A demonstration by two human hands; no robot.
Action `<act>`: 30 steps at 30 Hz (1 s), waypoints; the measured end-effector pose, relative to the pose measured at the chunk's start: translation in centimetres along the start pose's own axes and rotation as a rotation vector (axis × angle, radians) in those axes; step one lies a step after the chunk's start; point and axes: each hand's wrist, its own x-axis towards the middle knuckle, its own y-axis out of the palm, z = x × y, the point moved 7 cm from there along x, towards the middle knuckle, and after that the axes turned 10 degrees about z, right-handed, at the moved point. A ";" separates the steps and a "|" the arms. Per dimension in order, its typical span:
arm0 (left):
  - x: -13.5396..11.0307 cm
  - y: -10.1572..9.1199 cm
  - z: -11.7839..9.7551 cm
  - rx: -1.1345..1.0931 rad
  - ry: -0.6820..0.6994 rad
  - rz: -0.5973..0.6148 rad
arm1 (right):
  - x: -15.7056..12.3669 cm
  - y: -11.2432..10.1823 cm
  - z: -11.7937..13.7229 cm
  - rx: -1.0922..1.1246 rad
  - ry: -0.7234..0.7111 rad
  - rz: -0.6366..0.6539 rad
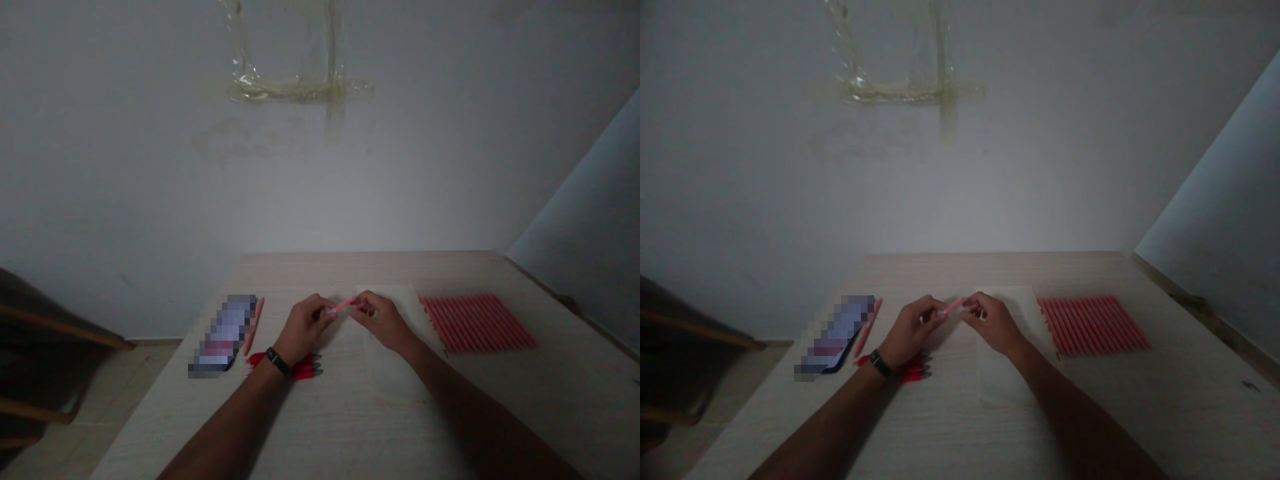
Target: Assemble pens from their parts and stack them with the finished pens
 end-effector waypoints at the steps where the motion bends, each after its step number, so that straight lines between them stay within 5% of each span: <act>1: 0.0 -0.1 0.3 -0.082 -0.018 -0.019 | 0.0 0.2 -0.1 0.038 0.011 0.020; 5: 0.3 0.3 1.0 -0.430 0.000 -0.045 | 0.1 1.2 0.7 0.066 -0.045 0.141; 9: 0.4 0.5 1.3 -0.556 -0.028 0.000 | 0.3 0.7 1.1 0.031 -0.074 0.129; 15: 0.0 -1.1 1.3 -0.273 -0.081 -0.008 | 0.4 -0.9 -0.1 -0.001 -0.036 0.073; 19: -0.1 0.2 -0.1 0.050 -0.001 0.122 | 0.2 -0.6 0.6 -0.064 -0.084 0.103; 30: -0.1 1.5 -0.7 0.221 0.045 0.185 | 0.0 0.8 1.2 -0.312 -0.129 0.198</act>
